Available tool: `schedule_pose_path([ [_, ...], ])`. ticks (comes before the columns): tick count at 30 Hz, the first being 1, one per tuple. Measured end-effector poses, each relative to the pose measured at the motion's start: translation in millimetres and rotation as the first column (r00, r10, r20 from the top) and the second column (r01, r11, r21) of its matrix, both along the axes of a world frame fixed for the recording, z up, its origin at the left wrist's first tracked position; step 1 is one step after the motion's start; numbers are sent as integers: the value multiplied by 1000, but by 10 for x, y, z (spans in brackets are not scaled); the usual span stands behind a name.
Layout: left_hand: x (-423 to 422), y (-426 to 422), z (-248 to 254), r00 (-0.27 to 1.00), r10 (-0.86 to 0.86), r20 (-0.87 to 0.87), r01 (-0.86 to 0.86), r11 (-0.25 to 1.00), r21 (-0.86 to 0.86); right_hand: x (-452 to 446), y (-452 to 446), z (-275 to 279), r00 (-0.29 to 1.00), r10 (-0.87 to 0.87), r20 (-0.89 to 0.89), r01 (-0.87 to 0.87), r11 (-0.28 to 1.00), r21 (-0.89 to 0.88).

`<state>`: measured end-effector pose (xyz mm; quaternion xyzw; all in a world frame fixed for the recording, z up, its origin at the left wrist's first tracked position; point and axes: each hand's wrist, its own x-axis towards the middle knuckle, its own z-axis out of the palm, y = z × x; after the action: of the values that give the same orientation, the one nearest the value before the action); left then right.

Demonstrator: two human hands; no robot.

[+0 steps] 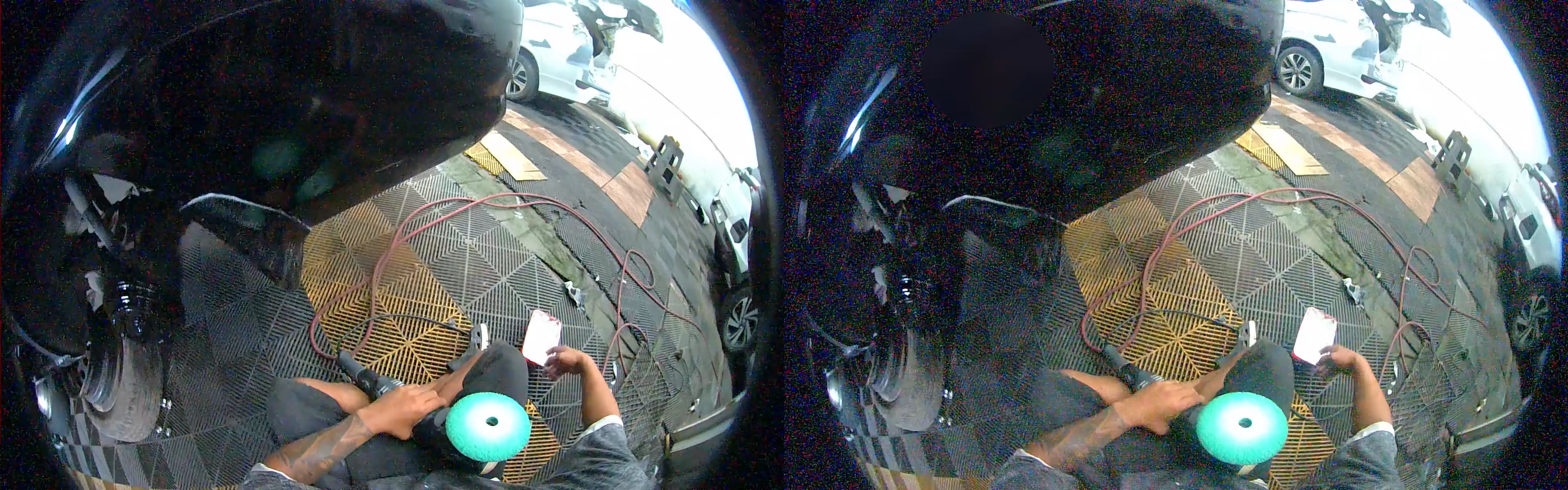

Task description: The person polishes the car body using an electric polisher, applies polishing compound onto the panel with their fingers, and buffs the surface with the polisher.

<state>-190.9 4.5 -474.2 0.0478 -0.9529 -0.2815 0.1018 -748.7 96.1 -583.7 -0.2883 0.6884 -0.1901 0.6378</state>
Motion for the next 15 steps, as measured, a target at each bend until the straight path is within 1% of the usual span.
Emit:
schedule_pose_path([
  [1, -5, 5, -34, 1000, 0, -9, 0, 1000, 7, 3, -45, 100, 996, 76, -38, -82, 981, -176],
  [2, -7, -1, -46, 1000, 1, -19, -1, 1000, 14, 16, -91, 210, 986, 133, -98, -159, 925, -344],
  [3, -12, -18, -36, 1000, -2, -18, 2, 1000, 5, 277, -280, 661, 988, -141, 59, 151, 957, -248],
  [5, -24, -28, -22, 998, -15, 67, 10, 998, 68, 550, -592, 1158, 964, -121, 239, 213, 887, -410],
  [6, -33, -28, -51, 998, -11, 65, 6, 998, 65, 793, -784, 1436, 954, -53, 296, 210, 823, -528],
  [7, -36, -33, -90, 1000, -12, -19, 13, 1000, 28, 1093, -983, 1717, 939, 24, 344, 213, 744, -634],
  [8, -26, -27, -132, 995, -16, -101, 15, 1000, -10, 1396, -1159, 2003, 905, 105, 413, 239, 677, -696],
  [9, -19, -15, -88, 995, -7, -99, 6, 1000, -8, 1713, -1306, 2278, 861, 190, 472, 275, 608, -745],
  [11, -18, -14, 41, 1000, -3, -12, 3, 1000, 3, 2342, -1524, 2794, 732, 399, 553, 309, 528, -791],
  [13, 2, -9, -13, 1000, 8, -21, -8, 1000, -5, 2804, -1750, 3073, 587, 562, 583, 316, 503, -804],
  [15, 7, -5, -72, 1000, 6, -30, -6, 1000, -14, 3161, -1978, 3215, 597, 609, 522, 287, 446, -848],
])
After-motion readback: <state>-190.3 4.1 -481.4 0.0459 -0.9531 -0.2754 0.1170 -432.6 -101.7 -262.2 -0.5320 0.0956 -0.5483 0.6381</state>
